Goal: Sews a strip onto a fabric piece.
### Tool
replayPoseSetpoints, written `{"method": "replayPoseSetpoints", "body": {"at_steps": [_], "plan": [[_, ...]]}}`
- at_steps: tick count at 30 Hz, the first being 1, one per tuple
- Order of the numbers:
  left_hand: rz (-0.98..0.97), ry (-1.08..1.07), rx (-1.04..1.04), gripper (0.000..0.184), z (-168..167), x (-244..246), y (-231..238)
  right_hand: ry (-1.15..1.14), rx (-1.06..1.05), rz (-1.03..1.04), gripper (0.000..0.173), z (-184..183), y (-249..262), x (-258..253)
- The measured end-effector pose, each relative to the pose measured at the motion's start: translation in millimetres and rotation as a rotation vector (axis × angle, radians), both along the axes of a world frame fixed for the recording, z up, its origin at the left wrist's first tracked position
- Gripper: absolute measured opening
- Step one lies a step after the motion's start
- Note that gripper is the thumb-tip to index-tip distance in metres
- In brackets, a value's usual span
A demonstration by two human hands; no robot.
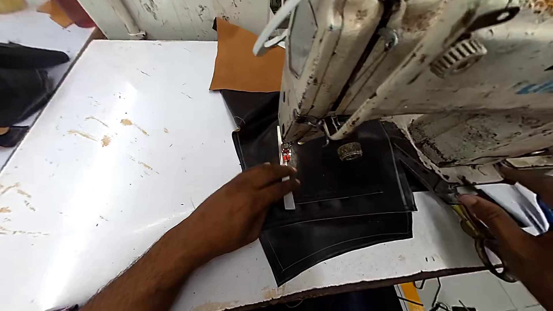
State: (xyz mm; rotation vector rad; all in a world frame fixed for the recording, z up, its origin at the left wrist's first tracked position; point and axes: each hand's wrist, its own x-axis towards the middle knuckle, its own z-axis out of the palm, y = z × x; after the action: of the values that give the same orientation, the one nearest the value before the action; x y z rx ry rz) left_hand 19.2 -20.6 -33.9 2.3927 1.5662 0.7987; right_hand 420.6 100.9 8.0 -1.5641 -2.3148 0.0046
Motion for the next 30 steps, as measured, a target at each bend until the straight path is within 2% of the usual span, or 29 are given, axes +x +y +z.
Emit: {"method": "replayPoseSetpoints", "body": {"at_steps": [2,4,6,8,20,30], "plan": [[-0.095,-0.001,-0.042,0.044,-6,-1,1,0.077,0.04,0.203,0.053,-3,-23,-37],[-0.092,-0.017,-0.044,0.041,-5,-3,1,0.18,0.035,0.454,0.043,-20,-48,-84],[-0.082,-0.035,-0.034,0.036,-5,-5,1,0.217,-0.006,0.642,0.042,-42,-63,-123],[-0.072,-0.045,-0.02,0.032,-5,-5,1,0.216,-0.013,0.719,0.042,-57,-66,-143],[0.036,0.016,0.011,0.033,-4,-2,-4,0.07,0.022,0.765,0.053,-58,-56,-153],[0.09,0.066,-0.049,0.036,-1,0,2,0.033,0.035,0.752,0.064,-61,-50,-153]]}}
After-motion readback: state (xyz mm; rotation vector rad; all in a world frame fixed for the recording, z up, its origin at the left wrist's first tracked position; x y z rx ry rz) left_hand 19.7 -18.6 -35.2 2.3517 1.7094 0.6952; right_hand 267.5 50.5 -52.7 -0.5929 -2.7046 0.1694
